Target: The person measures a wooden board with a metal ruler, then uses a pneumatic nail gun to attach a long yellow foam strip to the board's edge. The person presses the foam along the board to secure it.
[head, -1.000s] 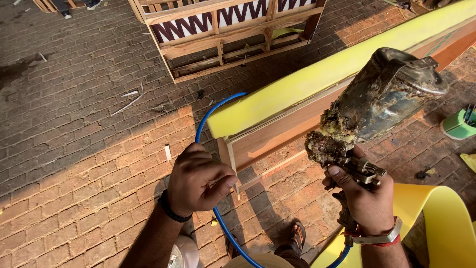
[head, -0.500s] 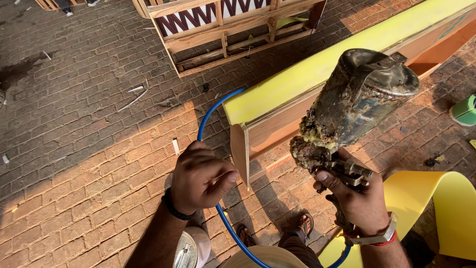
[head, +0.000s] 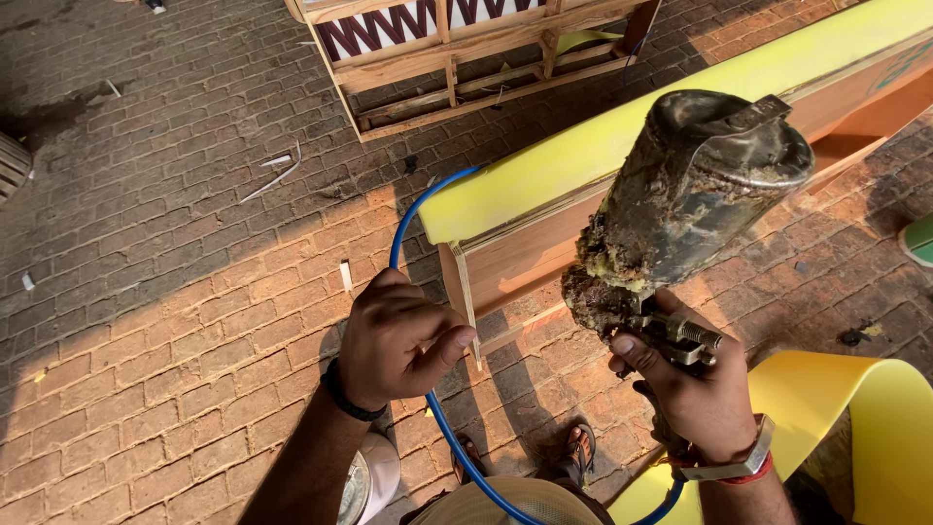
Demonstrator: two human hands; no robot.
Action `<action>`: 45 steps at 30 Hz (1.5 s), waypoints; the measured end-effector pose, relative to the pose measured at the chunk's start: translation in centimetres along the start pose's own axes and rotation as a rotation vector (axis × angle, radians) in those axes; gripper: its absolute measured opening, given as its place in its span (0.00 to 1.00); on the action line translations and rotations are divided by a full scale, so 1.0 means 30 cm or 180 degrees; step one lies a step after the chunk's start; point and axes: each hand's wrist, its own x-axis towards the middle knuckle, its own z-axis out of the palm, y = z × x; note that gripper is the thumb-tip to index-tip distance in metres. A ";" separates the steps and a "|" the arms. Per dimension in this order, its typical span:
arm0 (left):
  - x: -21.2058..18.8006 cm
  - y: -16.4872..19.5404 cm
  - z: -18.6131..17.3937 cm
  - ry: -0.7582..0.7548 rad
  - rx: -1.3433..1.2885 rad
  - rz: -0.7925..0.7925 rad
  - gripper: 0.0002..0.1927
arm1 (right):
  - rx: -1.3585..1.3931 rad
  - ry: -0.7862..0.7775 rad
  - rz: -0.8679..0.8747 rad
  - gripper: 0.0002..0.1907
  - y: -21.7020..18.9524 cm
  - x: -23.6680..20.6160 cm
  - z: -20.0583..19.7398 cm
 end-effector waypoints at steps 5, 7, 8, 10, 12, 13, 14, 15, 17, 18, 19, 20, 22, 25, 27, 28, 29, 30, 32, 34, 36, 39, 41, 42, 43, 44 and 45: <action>0.011 0.023 0.020 0.0016 0.0114 -0.0127 0.20 | -0.0540 0.0579 -0.0244 0.34 0.001 0.067 -0.038; 0.023 0.028 0.042 0.0010 0.0142 -0.0102 0.19 | -0.0513 0.0604 -0.0313 0.33 0.002 0.092 -0.068; 0.030 0.030 0.055 0.0003 0.0139 -0.0084 0.19 | -0.0509 0.0631 -0.0340 0.33 0.002 0.100 -0.085; 0.043 0.035 0.075 0.0049 0.0097 -0.0102 0.19 | -0.0156 0.0625 -0.0311 0.32 0.005 0.115 -0.109; 0.059 0.039 0.093 0.0072 0.0064 -0.0089 0.19 | -0.0266 0.0796 -0.0350 0.32 0.002 0.124 -0.140; 0.067 0.040 0.098 0.0082 0.0088 -0.0080 0.19 | -0.0536 0.0939 -0.0411 0.32 0.000 0.133 -0.153; 0.075 0.041 0.102 0.0100 0.0121 -0.0077 0.19 | -0.0804 0.1071 -0.0478 0.33 -0.004 0.141 -0.166; 0.082 0.042 0.106 0.0073 0.0141 -0.0091 0.19 | -0.0801 0.1074 -0.0402 0.33 -0.008 0.146 -0.178; 0.096 0.044 0.113 0.0005 0.0168 -0.0119 0.19 | -0.0793 0.1092 -0.0234 0.35 -0.017 0.151 -0.197; 0.102 0.044 0.116 0.0035 0.0168 -0.0096 0.19 | -0.0689 0.0999 -0.0222 0.34 -0.020 0.151 -0.203; 0.107 0.044 0.117 0.0063 0.0171 -0.0091 0.19 | -0.0587 0.0891 -0.0202 0.33 -0.024 0.150 -0.206; 0.110 0.043 0.119 0.0090 0.0166 -0.0084 0.19 | -0.0489 0.0789 -0.0176 0.32 -0.025 0.147 -0.206; 0.118 0.035 0.118 0.0225 0.0065 -0.0033 0.19 | -0.0292 0.0586 -0.0180 0.35 -0.026 0.144 -0.193; 0.113 0.024 0.105 0.0256 0.0032 -0.0038 0.18 | 0.0059 0.0209 -0.0213 0.34 -0.021 0.141 -0.155; 0.103 0.018 0.093 0.0309 0.0101 -0.0021 0.18 | 0.0290 -0.0093 -0.0453 0.32 -0.015 0.149 -0.119; 0.096 0.015 0.090 0.0350 0.0111 -0.0012 0.17 | 0.0373 -0.0232 -0.0626 0.31 -0.013 0.148 -0.105; 0.088 0.013 0.086 0.0365 0.0097 0.0017 0.17 | 0.0462 -0.0329 -0.0790 0.30 -0.010 0.145 -0.092; 0.079 0.011 0.081 0.0367 0.0072 0.0006 0.17 | 0.0252 -0.0279 -0.0801 0.28 -0.008 0.141 -0.082; 0.056 0.010 0.072 0.0359 0.0027 -0.0013 0.17 | -0.0159 -0.0174 -0.0809 0.22 -0.004 0.126 -0.072; 0.040 0.011 0.068 0.0243 0.0081 -0.0119 0.18 | -0.0385 0.0162 -0.0569 0.26 0.000 0.107 -0.074; 0.041 0.010 0.075 0.0216 -0.0002 -0.0052 0.17 | -0.0591 0.0553 -0.0412 0.30 0.003 0.093 -0.093; 0.079 0.014 0.117 0.0367 -0.0174 0.0119 0.16 | -0.0630 0.0962 -0.0389 0.31 0.001 0.103 -0.176; 0.125 0.015 0.153 0.0404 -0.0166 0.0153 0.16 | -0.0281 0.1095 -0.0428 0.26 0.011 0.141 -0.245; 0.156 0.019 0.184 0.0407 -0.0169 0.0156 0.16 | -0.0147 0.1180 -0.0459 0.29 0.016 0.165 -0.292; 0.182 0.027 0.213 0.0395 -0.0145 0.0146 0.17 | 0.0012 0.1246 -0.0480 0.31 0.028 0.195 -0.336; 0.210 0.033 0.242 0.0371 -0.0113 0.0140 0.17 | 0.0186 0.1312 -0.0500 0.34 0.046 0.221 -0.376; 0.247 0.036 0.276 0.0369 -0.0037 0.0160 0.17 | 0.0152 0.1341 -0.0519 0.35 0.060 0.249 -0.422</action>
